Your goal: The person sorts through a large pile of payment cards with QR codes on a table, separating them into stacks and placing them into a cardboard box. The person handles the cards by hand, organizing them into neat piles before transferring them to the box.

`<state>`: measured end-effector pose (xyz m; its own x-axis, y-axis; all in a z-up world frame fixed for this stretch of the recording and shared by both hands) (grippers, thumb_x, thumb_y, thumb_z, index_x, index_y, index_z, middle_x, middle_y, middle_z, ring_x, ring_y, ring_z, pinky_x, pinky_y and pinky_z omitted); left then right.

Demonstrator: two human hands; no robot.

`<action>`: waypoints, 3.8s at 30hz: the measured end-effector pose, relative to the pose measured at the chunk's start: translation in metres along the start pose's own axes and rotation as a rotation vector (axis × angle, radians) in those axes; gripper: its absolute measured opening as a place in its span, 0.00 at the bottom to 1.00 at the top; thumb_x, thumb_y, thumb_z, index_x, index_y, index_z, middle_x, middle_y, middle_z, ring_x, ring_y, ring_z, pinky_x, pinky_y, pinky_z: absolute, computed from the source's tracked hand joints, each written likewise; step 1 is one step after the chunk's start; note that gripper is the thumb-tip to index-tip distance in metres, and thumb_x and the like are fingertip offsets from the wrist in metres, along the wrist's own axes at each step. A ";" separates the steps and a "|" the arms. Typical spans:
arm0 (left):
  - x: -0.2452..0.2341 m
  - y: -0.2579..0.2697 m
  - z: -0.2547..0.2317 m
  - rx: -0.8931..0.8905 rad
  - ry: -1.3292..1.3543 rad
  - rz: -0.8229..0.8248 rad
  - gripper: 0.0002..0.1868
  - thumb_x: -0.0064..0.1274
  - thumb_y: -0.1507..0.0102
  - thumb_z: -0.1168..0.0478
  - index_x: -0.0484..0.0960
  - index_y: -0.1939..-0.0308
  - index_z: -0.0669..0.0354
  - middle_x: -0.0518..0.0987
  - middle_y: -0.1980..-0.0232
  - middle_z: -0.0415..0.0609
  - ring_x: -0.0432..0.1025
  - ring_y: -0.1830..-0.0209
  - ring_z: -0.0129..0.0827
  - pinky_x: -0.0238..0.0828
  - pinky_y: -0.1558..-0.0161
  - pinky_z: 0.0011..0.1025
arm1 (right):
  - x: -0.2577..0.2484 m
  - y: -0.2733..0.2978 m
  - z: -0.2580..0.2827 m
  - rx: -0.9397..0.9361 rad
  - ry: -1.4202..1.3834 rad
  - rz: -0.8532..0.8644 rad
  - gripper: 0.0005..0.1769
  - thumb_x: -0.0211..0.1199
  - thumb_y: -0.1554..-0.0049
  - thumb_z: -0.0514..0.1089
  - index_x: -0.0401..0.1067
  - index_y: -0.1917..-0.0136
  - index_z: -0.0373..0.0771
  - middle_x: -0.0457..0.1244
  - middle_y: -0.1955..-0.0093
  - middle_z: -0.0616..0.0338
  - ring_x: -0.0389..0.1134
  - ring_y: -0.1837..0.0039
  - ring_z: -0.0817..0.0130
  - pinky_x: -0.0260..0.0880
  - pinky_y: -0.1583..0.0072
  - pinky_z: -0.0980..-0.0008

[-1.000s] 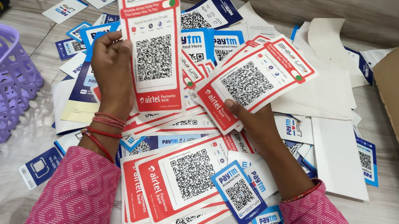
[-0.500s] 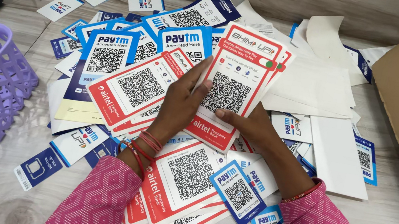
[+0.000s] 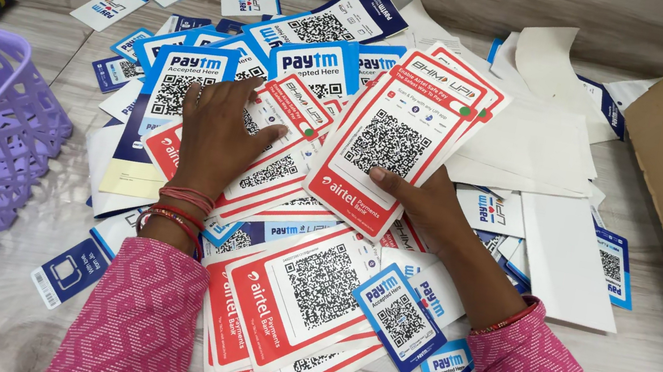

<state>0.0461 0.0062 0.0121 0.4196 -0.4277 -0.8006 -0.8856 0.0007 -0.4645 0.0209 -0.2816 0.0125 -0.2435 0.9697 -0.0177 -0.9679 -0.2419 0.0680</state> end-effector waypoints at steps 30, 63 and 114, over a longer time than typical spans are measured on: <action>-0.013 -0.004 0.008 -0.124 0.248 -0.173 0.13 0.63 0.36 0.64 0.84 0.48 0.56 0.79 0.56 0.49 0.76 0.60 0.37 0.73 0.56 0.36 | 0.000 0.002 -0.001 0.018 0.050 -0.038 0.43 0.72 0.51 0.50 0.59 0.30 0.30 0.68 0.39 0.43 0.74 0.41 0.58 0.80 0.44 0.65; 0.005 0.005 -0.037 0.181 0.081 0.015 0.37 0.66 0.44 0.41 0.77 0.38 0.57 0.74 0.39 0.49 0.60 0.33 0.42 0.40 0.34 0.53 | -0.023 -0.006 -0.006 -0.039 -0.418 -0.167 0.30 0.67 0.44 0.45 0.62 0.33 0.30 0.68 0.41 0.47 0.74 0.42 0.60 0.80 0.42 0.59; 0.011 0.022 -0.117 0.068 0.905 -0.044 0.35 0.38 0.27 0.38 0.66 0.27 0.61 0.71 0.26 0.57 0.65 0.23 0.46 0.61 0.26 0.42 | -0.043 0.040 0.104 -0.665 0.172 -0.258 0.16 0.72 0.41 0.37 0.75 0.41 0.31 0.72 0.44 0.52 0.75 0.44 0.71 0.80 0.41 0.68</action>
<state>0.0080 -0.1045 0.0378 0.1103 -0.9752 -0.1917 -0.8468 0.0088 -0.5319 -0.0007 -0.3296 0.1195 0.0440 0.9928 -0.1112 -0.8155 -0.0286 -0.5780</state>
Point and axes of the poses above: each hand's wrist, its own y-axis away from the middle knuckle, its own x-axis out of the palm, z = x × y, the point moved 5 cm from there along -y, towards the middle knuckle
